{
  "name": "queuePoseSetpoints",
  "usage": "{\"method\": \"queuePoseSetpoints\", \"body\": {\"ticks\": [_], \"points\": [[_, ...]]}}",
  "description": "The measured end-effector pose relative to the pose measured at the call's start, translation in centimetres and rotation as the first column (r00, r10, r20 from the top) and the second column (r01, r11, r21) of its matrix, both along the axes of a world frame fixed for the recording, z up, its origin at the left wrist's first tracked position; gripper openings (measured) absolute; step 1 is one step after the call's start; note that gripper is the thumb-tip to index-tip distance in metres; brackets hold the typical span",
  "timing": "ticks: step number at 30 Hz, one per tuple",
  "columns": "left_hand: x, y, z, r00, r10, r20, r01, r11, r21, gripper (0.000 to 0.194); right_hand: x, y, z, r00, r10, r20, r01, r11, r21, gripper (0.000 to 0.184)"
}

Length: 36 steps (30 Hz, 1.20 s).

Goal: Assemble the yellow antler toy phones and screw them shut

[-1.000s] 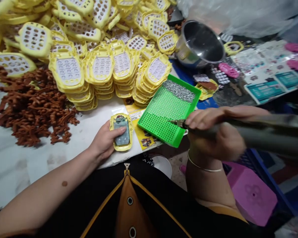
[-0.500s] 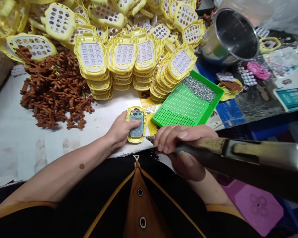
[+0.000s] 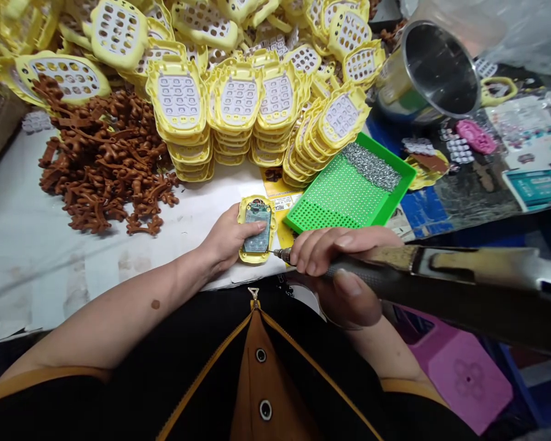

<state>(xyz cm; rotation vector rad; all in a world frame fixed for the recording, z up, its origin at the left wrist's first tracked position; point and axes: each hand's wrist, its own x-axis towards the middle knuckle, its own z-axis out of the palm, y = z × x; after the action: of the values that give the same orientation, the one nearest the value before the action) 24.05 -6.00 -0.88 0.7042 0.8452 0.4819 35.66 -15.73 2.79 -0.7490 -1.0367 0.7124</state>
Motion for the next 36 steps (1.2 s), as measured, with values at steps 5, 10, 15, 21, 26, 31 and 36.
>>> {"method": "queuePoseSetpoints", "body": {"ticks": [5, 10, 15, 21, 26, 31, 36], "points": [[-0.2, 0.0, 0.1, 1.000, -0.001, 0.030, 0.001, 1.000, 0.000, 0.039, 0.3, 0.1, 0.7, 0.999, 0.044, 0.013, -0.044, 0.999, -0.006, 0.017], [-0.6, -0.2, -0.1, 0.996, -0.022, 0.081, 0.021, 1.000, 0.021, 0.043, 0.3, 0.4, 1.0, 0.997, 0.082, -0.010, -0.082, 0.997, -0.015, 0.014], [-0.9, -0.3, -0.2, 0.994, -0.052, 0.098, 0.050, 0.999, 0.020, 0.046, 0.0, 0.8, 0.3, 0.997, 0.074, -0.002, -0.074, 0.997, -0.025, 0.014], [-0.9, -0.4, -0.3, 0.993, -0.062, 0.100, 0.060, 0.998, 0.020, 0.045, 0.2, 0.9, 0.4, 0.998, 0.060, 0.017, -0.060, 0.998, -0.006, 0.015], [-0.4, -0.2, 0.2, 0.995, -0.046, 0.085, 0.049, 0.998, -0.031, 0.041, 0.1, 0.2, 0.3, 0.998, 0.050, -0.024, -0.051, 0.997, -0.053, 0.019], [0.0, 0.1, 0.3, 0.998, -0.006, 0.066, 0.013, 0.994, -0.109, 0.035, 0.0, 0.0, 0.3, 0.999, 0.034, 0.012, -0.033, 0.997, -0.073, 0.017], [0.3, 0.0, 0.0, 0.999, 0.030, 0.030, -0.027, 0.994, -0.102, 0.035, -0.2, 0.1, 0.5, 0.999, 0.049, 0.021, -0.047, 0.994, -0.103, 0.012]]}}
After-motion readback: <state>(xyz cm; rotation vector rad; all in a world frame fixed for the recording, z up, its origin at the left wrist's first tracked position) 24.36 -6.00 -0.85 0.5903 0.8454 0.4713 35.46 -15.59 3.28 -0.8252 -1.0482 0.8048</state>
